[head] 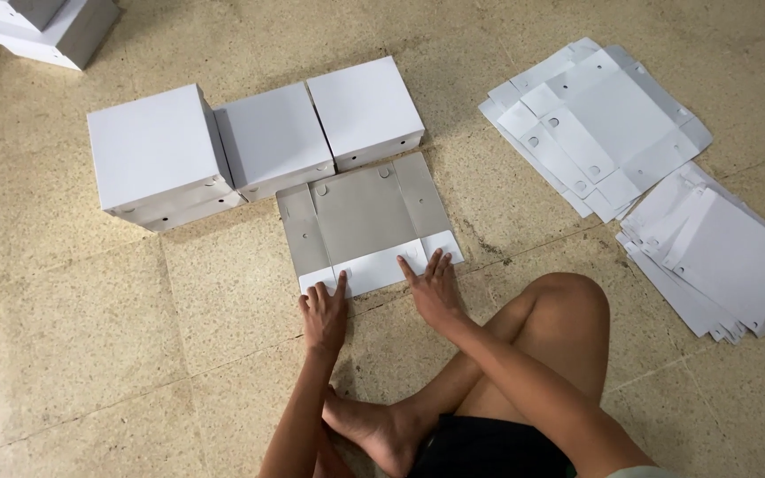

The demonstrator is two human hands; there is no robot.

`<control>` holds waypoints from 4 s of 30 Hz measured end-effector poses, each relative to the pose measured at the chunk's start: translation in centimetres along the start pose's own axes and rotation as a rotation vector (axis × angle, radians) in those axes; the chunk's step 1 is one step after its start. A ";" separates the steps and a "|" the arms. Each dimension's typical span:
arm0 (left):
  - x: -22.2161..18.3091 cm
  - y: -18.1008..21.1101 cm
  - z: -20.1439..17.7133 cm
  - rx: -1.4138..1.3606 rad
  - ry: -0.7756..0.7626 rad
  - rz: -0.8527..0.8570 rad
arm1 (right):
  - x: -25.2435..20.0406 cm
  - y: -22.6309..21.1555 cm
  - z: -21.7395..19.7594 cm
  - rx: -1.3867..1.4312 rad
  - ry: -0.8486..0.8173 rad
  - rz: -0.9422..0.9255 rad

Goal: Folding flat cardboard templates into finished boxes by hand.

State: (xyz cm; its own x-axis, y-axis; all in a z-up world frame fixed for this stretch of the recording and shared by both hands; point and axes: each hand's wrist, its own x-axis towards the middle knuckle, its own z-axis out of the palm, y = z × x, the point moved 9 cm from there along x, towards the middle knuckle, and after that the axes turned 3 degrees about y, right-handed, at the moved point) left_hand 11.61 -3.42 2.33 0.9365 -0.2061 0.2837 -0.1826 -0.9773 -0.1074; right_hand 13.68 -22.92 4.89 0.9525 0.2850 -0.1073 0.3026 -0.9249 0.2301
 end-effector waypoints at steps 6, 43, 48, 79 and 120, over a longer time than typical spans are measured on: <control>-0.5 0.1 -1.5 -0.158 -0.095 -0.029 | -0.5 -0.3 -0.6 0.011 -0.007 -0.021; 4.0 0.8 0.3 -0.282 -0.335 -0.012 | 3.9 3.0 -2.1 0.626 0.266 0.040; 2.3 0.6 -0.1 -0.270 -0.401 -0.053 | 3.5 2.9 -0.7 0.446 0.358 0.045; 2.0 -1.1 0.6 -0.296 -0.419 -0.147 | 4.8 2.9 -1.3 0.629 0.286 -0.016; 10.9 -7.4 3.0 0.021 -0.177 -0.085 | 14.9 10.0 -0.4 0.152 0.101 -0.128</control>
State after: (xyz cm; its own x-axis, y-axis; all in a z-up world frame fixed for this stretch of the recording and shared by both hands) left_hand 24.03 1.69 3.35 0.9866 -0.1097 0.1208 -0.0965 -0.9892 -0.1107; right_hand 30.95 -27.84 5.98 0.9073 0.4196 -0.0277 0.4204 -0.9045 0.0720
